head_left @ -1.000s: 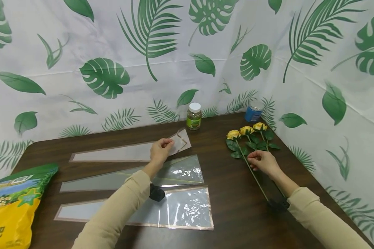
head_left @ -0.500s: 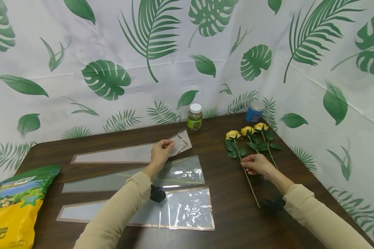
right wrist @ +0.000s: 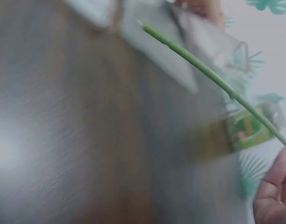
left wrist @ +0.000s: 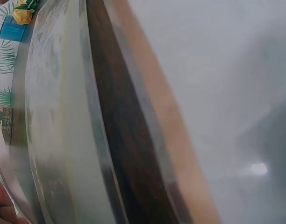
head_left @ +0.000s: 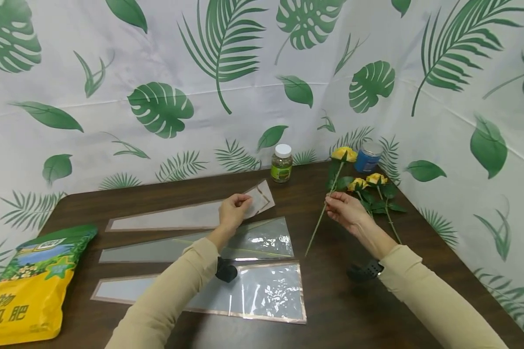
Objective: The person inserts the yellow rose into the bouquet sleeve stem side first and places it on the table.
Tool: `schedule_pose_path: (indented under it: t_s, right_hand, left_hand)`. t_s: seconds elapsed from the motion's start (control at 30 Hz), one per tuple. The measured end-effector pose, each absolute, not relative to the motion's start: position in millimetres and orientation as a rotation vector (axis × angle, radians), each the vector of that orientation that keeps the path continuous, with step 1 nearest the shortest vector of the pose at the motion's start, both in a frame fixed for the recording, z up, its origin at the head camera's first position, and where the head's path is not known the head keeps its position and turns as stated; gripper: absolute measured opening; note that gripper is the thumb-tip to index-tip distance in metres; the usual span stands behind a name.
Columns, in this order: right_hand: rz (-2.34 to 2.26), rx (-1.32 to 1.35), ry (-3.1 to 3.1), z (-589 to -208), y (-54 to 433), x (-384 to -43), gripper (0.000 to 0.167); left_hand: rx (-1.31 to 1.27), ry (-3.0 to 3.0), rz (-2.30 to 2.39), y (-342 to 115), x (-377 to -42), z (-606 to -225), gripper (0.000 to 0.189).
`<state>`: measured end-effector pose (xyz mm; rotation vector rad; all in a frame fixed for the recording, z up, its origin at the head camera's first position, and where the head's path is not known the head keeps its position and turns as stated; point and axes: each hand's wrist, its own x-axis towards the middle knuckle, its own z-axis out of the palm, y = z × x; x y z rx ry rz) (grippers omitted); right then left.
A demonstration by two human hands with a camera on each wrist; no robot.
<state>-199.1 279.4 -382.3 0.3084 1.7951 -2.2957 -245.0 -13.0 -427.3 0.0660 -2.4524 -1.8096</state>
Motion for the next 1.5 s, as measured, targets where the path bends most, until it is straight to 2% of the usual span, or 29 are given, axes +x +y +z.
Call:
schedule_pose_path:
  t_s: [0.3, 0.63, 1.07, 1.5]
  right_hand:
    - [-2.742, 0.329, 1.75, -355.7, 258.1, -232.5, 0.021]
    - [-2.969, 0.362, 1.781, -363.6, 239.3, -251.8, 0.019]
    - [-2.786, 0.383, 2.01, -392.8, 192.5, -251.0, 0.019]
    - [-2.504, 0.381, 2.221, -407.0, 161.0, -244.6, 0.013]
  left_hand:
    - [0.019, -2.494, -1.717, -8.3, -243.3, -425.1, 0.012]
    - [-0.072, -2.471, -1.72, -5.2, -240.7, -427.4, 0.011]
    - [-0.119, -2.452, -1.698, -0.2, -241.8, -426.9, 0.01]
    - [-0.137, -2.399, -1.689, 1.7, -240.2, -421.2, 0.009]
